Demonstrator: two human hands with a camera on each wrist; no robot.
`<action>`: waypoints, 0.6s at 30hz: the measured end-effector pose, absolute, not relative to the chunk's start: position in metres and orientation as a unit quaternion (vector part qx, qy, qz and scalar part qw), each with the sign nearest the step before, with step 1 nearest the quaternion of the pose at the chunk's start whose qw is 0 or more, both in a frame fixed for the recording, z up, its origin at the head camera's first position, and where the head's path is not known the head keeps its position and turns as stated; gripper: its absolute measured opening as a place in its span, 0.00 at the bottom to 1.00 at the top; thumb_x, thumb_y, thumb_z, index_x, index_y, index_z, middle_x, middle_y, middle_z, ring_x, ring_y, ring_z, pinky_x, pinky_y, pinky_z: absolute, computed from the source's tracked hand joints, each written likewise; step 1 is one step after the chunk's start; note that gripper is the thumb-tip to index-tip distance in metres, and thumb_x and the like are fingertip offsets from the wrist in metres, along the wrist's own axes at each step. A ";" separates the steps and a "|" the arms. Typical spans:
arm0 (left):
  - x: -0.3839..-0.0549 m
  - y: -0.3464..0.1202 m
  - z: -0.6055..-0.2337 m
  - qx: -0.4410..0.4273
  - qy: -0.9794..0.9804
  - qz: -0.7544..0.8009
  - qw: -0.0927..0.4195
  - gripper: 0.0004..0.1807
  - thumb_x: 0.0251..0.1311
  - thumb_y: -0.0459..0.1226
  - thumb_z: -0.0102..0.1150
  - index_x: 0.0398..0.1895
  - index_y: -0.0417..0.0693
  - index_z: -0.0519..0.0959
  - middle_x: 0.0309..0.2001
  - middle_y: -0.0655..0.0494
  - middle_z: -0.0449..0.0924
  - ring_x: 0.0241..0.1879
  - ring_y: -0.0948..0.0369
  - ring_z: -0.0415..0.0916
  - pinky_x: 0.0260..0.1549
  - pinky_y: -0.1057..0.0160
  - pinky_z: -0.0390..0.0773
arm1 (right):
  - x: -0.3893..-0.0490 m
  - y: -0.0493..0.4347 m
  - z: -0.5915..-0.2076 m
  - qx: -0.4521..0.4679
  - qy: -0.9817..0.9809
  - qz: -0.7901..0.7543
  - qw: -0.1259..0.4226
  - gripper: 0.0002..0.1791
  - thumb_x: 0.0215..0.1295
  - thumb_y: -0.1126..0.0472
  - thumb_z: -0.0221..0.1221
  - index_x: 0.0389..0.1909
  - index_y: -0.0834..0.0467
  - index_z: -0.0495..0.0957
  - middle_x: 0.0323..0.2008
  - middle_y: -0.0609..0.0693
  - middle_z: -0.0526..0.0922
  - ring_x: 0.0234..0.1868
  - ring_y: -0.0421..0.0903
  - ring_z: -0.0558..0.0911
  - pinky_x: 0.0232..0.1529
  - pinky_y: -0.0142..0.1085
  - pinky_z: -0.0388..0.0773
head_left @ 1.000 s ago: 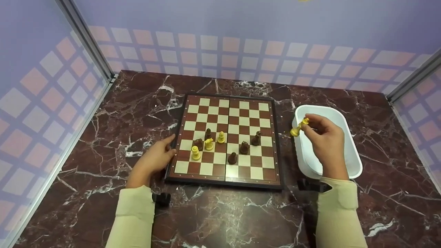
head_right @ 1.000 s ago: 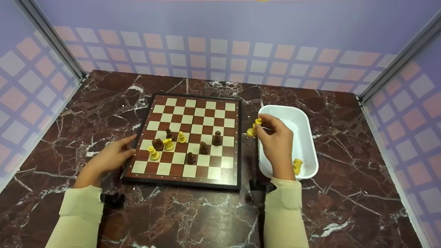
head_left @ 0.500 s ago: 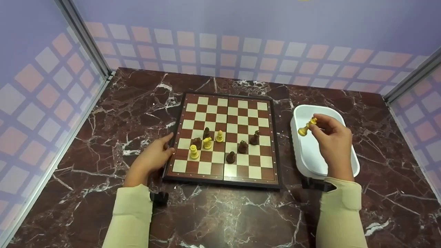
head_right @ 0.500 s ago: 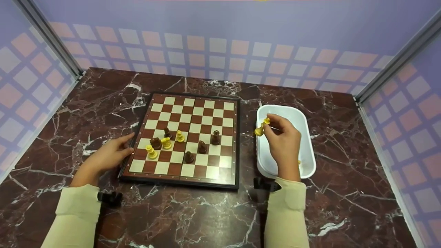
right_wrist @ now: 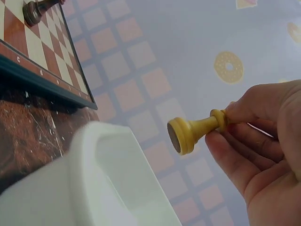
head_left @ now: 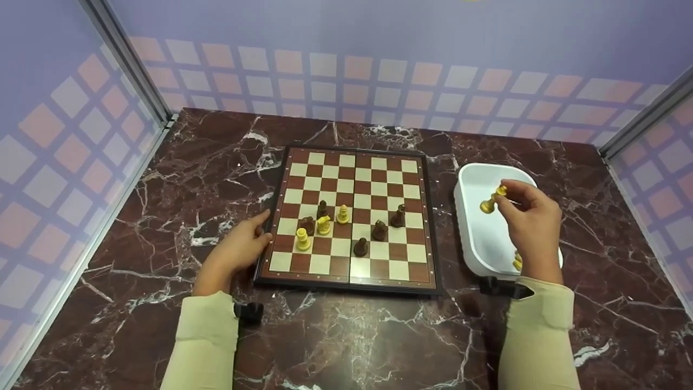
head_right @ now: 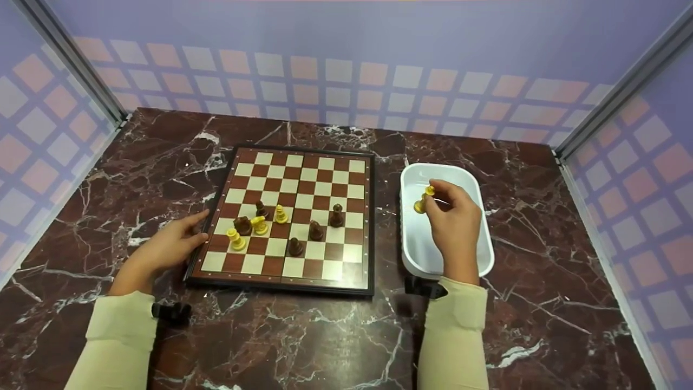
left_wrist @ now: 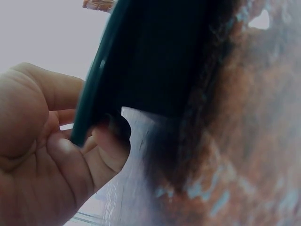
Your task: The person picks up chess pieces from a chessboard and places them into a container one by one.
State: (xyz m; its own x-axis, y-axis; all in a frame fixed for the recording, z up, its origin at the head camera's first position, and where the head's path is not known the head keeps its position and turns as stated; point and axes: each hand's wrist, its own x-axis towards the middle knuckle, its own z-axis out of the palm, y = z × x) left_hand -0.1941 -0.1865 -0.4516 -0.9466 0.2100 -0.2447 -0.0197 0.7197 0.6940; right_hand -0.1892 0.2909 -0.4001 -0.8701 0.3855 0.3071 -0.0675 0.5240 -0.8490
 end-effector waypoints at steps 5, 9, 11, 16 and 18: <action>-0.194 -0.186 -0.452 0.053 0.913 0.374 0.155 0.32 0.64 0.36 0.44 0.71 0.45 0.49 0.22 0.56 0.63 0.16 0.64 0.60 0.17 0.64 0.66 | -0.189 0.294 -0.401 -0.104 -0.851 0.465 0.221 0.14 0.53 0.62 0.63 0.43 0.53 0.81 0.36 0.46 0.82 0.38 0.32 0.80 0.37 0.20 0.73; -0.194 -0.186 -0.452 0.053 0.914 0.373 0.151 0.32 0.64 0.35 0.45 0.70 0.45 0.49 0.23 0.55 0.64 0.16 0.64 0.60 0.18 0.64 0.67 | -0.189 0.298 -0.402 -0.108 -0.860 0.450 0.215 0.14 0.54 0.61 0.62 0.44 0.53 0.81 0.38 0.47 0.82 0.38 0.32 0.79 0.38 0.20 0.73; -0.194 -0.186 -0.451 0.056 0.915 0.370 0.153 0.32 0.64 0.36 0.44 0.71 0.45 0.49 0.24 0.55 0.64 0.16 0.63 0.60 0.18 0.64 0.67 | -0.190 0.300 -0.402 -0.111 -0.865 0.441 0.213 0.15 0.54 0.61 0.62 0.44 0.54 0.80 0.39 0.48 0.82 0.39 0.31 0.79 0.39 0.19 0.73; -0.193 -0.187 -0.450 0.060 0.913 0.368 0.162 0.32 0.65 0.36 0.44 0.71 0.45 0.49 0.23 0.55 0.65 0.15 0.63 0.60 0.17 0.64 0.66 | -0.189 0.304 -0.404 -0.122 -0.876 0.410 0.222 0.14 0.55 0.58 0.61 0.44 0.52 0.80 0.40 0.49 0.82 0.39 0.29 0.79 0.40 0.19 0.72; -0.193 -0.186 -0.449 0.059 0.914 0.368 0.163 0.32 0.65 0.36 0.44 0.71 0.45 0.49 0.23 0.55 0.64 0.15 0.63 0.59 0.17 0.64 0.66 | -0.189 0.305 -0.404 -0.125 -0.878 0.400 0.229 0.13 0.56 0.57 0.60 0.43 0.51 0.81 0.40 0.49 0.82 0.38 0.28 0.78 0.40 0.19 0.72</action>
